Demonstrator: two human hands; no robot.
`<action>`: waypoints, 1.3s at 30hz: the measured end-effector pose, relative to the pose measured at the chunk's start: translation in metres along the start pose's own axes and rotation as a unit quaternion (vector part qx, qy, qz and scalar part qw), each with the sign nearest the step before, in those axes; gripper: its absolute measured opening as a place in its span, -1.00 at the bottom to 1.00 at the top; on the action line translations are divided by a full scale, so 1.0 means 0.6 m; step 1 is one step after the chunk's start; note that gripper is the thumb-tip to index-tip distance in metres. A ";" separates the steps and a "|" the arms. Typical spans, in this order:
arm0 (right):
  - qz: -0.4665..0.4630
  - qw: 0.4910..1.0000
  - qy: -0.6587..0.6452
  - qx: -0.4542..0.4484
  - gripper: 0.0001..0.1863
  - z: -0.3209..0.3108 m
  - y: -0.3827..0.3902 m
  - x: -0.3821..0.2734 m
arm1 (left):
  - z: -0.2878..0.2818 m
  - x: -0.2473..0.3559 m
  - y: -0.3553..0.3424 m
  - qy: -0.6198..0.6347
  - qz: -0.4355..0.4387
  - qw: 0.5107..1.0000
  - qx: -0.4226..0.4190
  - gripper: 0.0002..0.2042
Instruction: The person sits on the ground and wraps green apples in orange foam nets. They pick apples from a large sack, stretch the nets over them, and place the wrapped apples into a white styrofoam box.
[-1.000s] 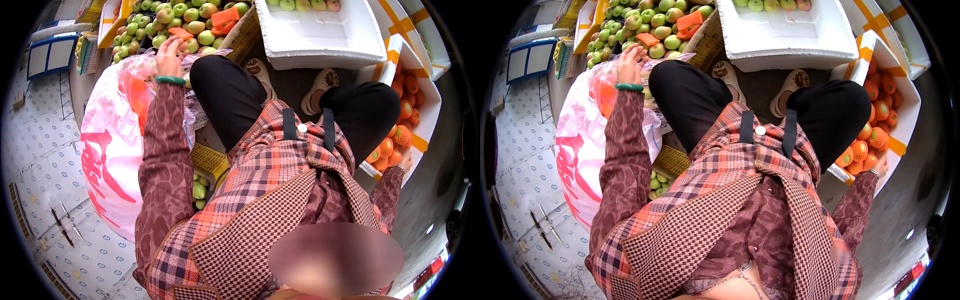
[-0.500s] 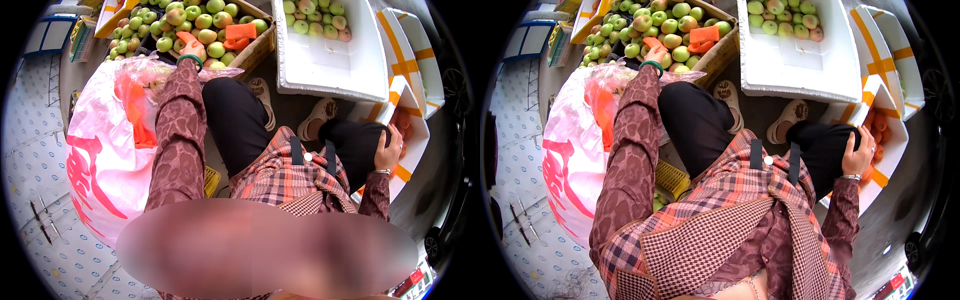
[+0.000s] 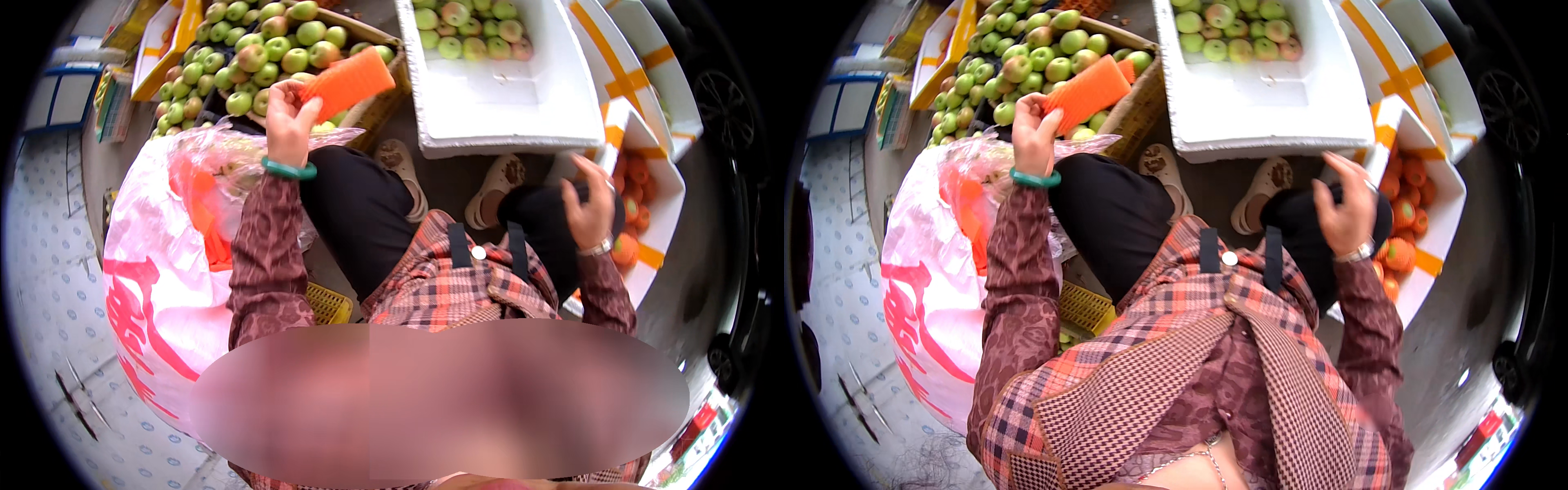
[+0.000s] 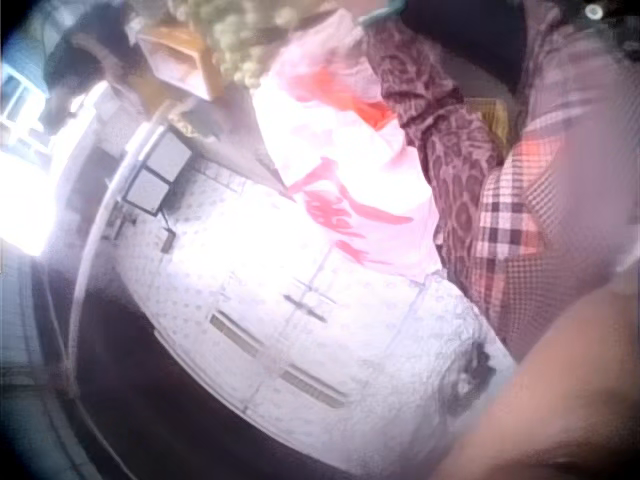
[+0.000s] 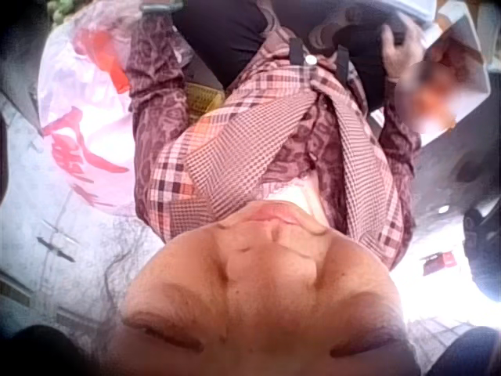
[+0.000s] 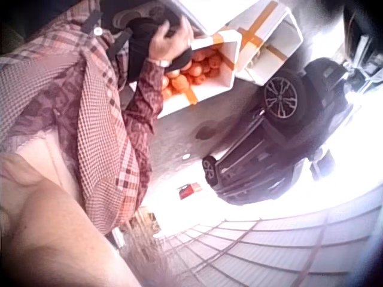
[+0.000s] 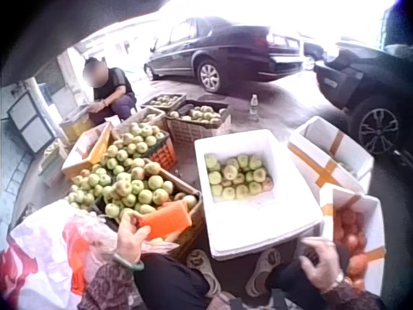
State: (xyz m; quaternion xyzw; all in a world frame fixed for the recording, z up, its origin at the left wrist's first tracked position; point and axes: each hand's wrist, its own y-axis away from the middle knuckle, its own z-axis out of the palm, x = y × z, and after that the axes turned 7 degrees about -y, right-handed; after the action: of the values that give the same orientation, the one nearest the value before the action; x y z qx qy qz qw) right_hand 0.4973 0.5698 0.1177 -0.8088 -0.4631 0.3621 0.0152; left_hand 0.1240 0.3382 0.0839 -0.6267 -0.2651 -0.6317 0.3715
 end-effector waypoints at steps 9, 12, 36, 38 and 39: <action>0.061 0.909 -0.400 -0.102 -0.73 0.126 -0.017 -0.102 | 0.155 0.085 0.177 -0.071 0.007 0.969 -0.237 -0.56; 0.091 0.894 -0.425 -0.105 -0.69 0.134 0.016 -0.083 | 0.169 0.087 0.205 -0.085 0.005 0.949 -0.303 -0.61; 0.127 0.859 -0.479 -0.132 -0.86 0.114 0.061 -0.100 | 0.217 0.043 0.241 -0.079 0.002 0.950 -0.301 -0.65; 0.143 0.877 -0.438 -0.135 -0.86 0.112 0.061 -0.096 | 0.214 0.037 0.238 -0.096 -0.001 0.955 -0.280 -0.72; 0.168 0.873 -0.441 -0.122 -0.88 0.116 0.062 -0.093 | 0.220 0.040 0.244 -0.012 -0.066 0.966 -0.251 -0.81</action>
State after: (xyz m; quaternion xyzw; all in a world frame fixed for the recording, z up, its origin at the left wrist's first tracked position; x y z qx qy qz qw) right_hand 0.4657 0.4841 0.0848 -0.6264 -0.3196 0.6186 -0.3505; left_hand 0.3214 0.3553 0.0982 -0.6888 -0.1434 -0.6931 0.1570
